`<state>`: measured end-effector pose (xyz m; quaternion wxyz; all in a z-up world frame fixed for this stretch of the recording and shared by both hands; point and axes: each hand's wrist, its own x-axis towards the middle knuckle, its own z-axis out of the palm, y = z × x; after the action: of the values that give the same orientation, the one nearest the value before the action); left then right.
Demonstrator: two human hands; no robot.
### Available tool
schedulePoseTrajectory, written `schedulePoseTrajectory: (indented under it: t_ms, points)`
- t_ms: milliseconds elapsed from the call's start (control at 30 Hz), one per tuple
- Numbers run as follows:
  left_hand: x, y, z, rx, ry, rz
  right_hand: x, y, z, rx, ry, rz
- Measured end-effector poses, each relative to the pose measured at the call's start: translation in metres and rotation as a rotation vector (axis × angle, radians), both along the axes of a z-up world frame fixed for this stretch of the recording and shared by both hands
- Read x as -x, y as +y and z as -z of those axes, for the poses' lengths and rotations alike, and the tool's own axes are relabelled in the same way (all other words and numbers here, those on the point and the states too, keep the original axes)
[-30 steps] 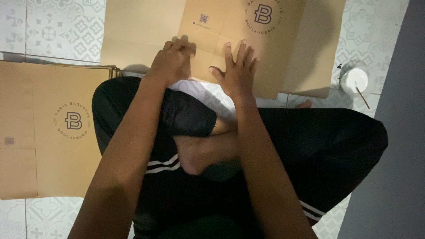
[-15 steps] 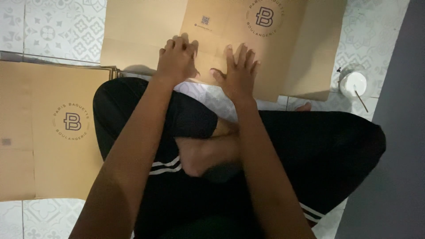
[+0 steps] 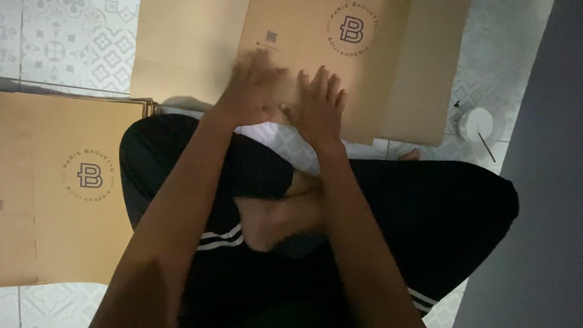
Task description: The person applies a white substance from a small container onto a piece of brown packaging material using a swab, while sitting cross-legged on the floor next to a stack of flattened cardboard boxes.
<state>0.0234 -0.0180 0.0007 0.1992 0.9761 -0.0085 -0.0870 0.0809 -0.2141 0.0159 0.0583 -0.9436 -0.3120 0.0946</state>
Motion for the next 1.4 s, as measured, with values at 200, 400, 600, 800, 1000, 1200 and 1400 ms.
schedulePoseTrajectory:
  t_ms: [200, 400, 600, 800, 1000, 1200, 1400]
  points:
    - [-0.005, -0.007, 0.057, -0.183, -0.106, 0.168, -0.003, -0.009, 0.010, -0.050, 0.218, 0.019]
    - [-0.015, -0.018, -0.005, -0.074, 0.427, 0.081, -0.015, -0.020, 0.001, -0.098, 0.223, 0.077]
    - [-0.001, -0.018, 0.032, -0.162, 0.243, 0.027, -0.022, -0.036, 0.017, -0.023, -0.168, 0.112]
    - [-0.003, -0.023, 0.008, -0.228, 0.370, -0.031, -0.024, -0.031, 0.010, -0.153, 0.208, 0.120]
    - [-0.011, -0.028, -0.015, -0.166, 0.517, -0.009, -0.029, -0.035, 0.011, -0.025, 0.133, 0.092]
    - [-0.019, -0.034, -0.037, -0.095, 0.633, -0.068, -0.095, -0.082, 0.030, -0.672, 0.648, 0.698]
    - [-0.020, -0.034, -0.039, -0.112, 0.631, -0.076, -0.133, -0.124, -0.015, -0.293, 0.590, 0.355]
